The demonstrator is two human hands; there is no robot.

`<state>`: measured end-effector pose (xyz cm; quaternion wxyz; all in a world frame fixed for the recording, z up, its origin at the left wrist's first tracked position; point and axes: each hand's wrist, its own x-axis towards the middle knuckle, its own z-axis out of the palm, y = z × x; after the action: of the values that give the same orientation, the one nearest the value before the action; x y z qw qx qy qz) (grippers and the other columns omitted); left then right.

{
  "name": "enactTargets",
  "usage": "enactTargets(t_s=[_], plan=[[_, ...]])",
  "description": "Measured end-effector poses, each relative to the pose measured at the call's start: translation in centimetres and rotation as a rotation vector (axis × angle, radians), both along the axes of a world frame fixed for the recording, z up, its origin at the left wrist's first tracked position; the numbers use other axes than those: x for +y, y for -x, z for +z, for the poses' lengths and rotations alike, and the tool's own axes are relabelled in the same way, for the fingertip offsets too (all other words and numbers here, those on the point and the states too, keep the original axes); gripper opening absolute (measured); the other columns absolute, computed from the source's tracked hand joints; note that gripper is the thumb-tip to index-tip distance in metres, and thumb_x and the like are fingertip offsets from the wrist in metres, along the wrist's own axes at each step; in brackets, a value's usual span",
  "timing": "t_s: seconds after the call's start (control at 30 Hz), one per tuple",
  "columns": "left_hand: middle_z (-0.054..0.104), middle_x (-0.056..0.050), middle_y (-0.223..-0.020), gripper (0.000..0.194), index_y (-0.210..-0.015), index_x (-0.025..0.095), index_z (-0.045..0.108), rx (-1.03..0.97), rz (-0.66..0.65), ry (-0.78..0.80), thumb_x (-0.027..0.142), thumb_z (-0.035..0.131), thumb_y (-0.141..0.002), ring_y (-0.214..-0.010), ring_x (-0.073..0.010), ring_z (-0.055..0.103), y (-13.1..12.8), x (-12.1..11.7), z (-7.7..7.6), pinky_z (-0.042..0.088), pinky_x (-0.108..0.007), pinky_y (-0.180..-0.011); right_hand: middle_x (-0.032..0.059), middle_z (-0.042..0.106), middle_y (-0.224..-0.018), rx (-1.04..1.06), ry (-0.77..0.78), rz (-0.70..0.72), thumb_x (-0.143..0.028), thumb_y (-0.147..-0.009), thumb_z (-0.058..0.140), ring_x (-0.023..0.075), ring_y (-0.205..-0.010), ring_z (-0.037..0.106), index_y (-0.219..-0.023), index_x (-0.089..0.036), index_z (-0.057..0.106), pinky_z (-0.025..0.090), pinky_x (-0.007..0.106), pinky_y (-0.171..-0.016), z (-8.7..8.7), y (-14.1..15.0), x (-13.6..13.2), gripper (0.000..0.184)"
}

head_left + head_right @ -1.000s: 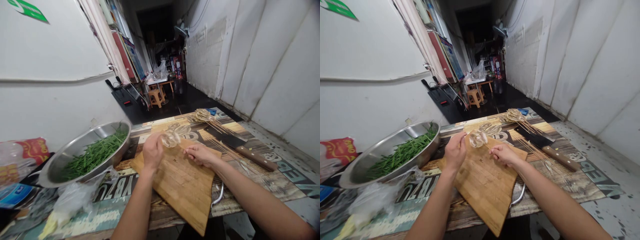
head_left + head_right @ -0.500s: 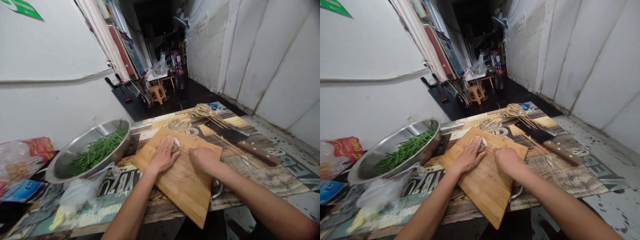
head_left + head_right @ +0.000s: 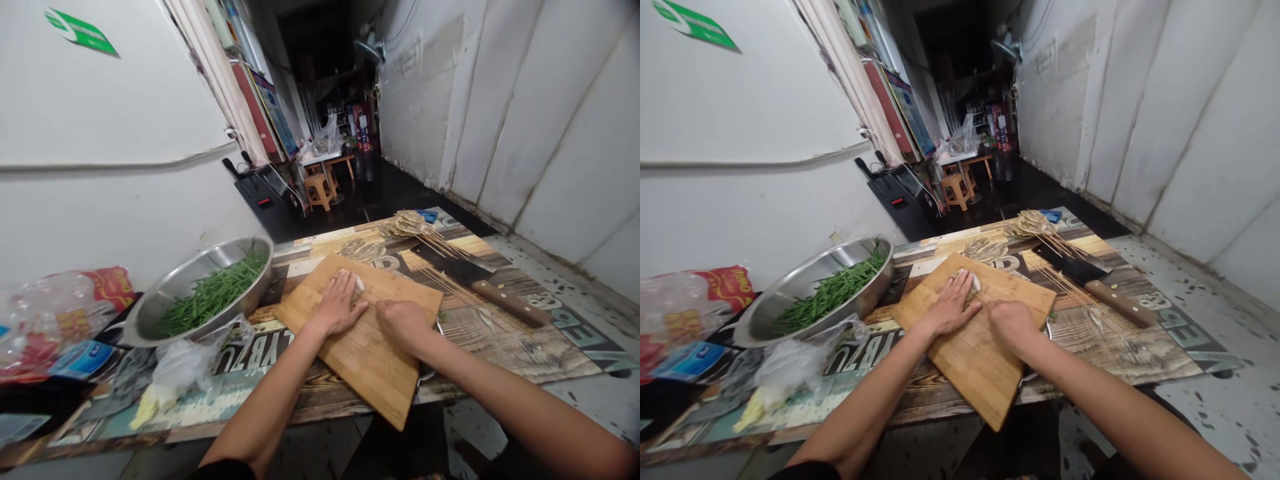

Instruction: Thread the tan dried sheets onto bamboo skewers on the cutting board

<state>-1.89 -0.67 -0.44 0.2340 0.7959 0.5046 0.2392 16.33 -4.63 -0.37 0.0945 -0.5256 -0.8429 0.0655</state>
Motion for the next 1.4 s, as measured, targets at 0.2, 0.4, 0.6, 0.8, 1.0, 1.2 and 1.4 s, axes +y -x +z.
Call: enactTargets(t_s=[0.2, 0.4, 0.6, 0.8, 1.0, 1.2, 1.4], plan=[[0.049, -0.019, -0.124, 0.030, -0.111, 0.018, 0.053, 0.141, 0.239, -0.205, 0.028, 0.047, -0.083, -0.123, -0.0337, 0.037, -1.1, -2.3, 0.0, 0.021, -0.048, -0.104, 0.0129, 0.069, -0.081, 0.005, -0.047, -0.015, -0.017, -0.087, 0.038, 0.0238, -0.073, 0.065, -0.088, -0.013, 0.061, 0.041, 0.028, -0.058, 0.0, -0.6, 0.1, 0.024], [0.056, -0.014, -0.078, 0.015, -0.068, 0.018, 0.055, 0.119, 0.180, -0.254, 0.010, 0.045, -0.077, -0.089, -0.0295, 0.052, -1.6, -1.2, -0.4, 0.034, -0.043, -0.089, 0.0105, 0.070, -0.080, 0.071, 0.005, -0.037, -0.024, -0.089, 0.037, 0.0222, -0.074, 0.065, -0.084, -0.016, 0.063, 0.039, 0.026, -0.059, 0.0, -0.4, 0.3, 0.028], [0.060, -0.011, -0.075, 0.021, -0.074, 0.015, 0.058, 0.576, 0.081, -0.492, 0.009, 0.040, -0.082, -0.075, -0.0225, 0.054, -1.2, -0.4, -1.0, 0.041, -0.034, -0.070, 0.0104, 0.069, -0.077, 0.102, 0.017, 0.008, -0.014, -0.076, 0.046, 0.0228, -0.070, 0.064, -0.082, -0.014, 0.062, 0.037, 0.027, -0.056, -0.4, 0.2, 0.4, 0.017], [0.061, -0.009, -0.074, 0.026, -0.074, 0.015, 0.060, 0.667, 0.078, -0.518, 0.012, 0.037, -0.087, -0.075, -0.0203, 0.055, -1.1, -0.4, -0.7, 0.041, -0.032, -0.069, 0.0120, 0.069, -0.078, 0.086, 0.028, -0.005, -0.014, -0.077, 0.044, 0.0221, -0.074, 0.064, -0.086, -0.013, 0.063, 0.037, 0.027, -0.058, -0.5, 1.0, 0.9, 0.020], [0.064, -0.008, -0.085, 0.025, -0.084, 0.015, 0.061, 0.489, 0.161, -0.422, 0.019, 0.038, -0.089, -0.084, -0.0195, 0.056, -0.7, -1.9, 0.6, 0.044, -0.031, -0.078, 0.0074, 0.069, -0.076, 0.110, -0.015, -0.004, -0.019, -0.085, 0.040, 0.0202, -0.070, 0.063, -0.080, -0.017, 0.062, 0.032, 0.028, -0.055, -0.7, 0.4, 1.0, 0.022], [0.061, -0.008, -0.118, 0.045, -0.114, 0.015, 0.059, 0.403, 0.248, -0.312, 0.005, 0.037, -0.077, -0.112, -0.0179, 0.053, 3.6, -0.6, 1.9, 0.039, -0.033, -0.100, 0.0061, 0.067, -0.075, 0.105, -0.044, 0.001, -0.022, -0.089, 0.038, 0.0177, -0.067, 0.062, -0.078, -0.016, 0.059, 0.029, 0.027, -0.054, -1.1, 0.4, 0.9, 0.024], [0.046, -0.012, -0.136, 0.056, -0.128, 0.010, 0.049, 0.599, 0.021, -0.167, 0.003, 0.035, -0.074, -0.127, -0.0189, 0.042, 2.9, 0.4, 1.3, 0.025, -0.039, -0.111, 0.0053, 0.067, -0.072, 0.108, -0.097, 0.012, -0.019, -0.088, 0.038, 0.0183, -0.064, 0.062, -0.078, -0.017, 0.058, 0.026, 0.028, -0.052, -1.7, 0.5, 0.7, 0.022]])
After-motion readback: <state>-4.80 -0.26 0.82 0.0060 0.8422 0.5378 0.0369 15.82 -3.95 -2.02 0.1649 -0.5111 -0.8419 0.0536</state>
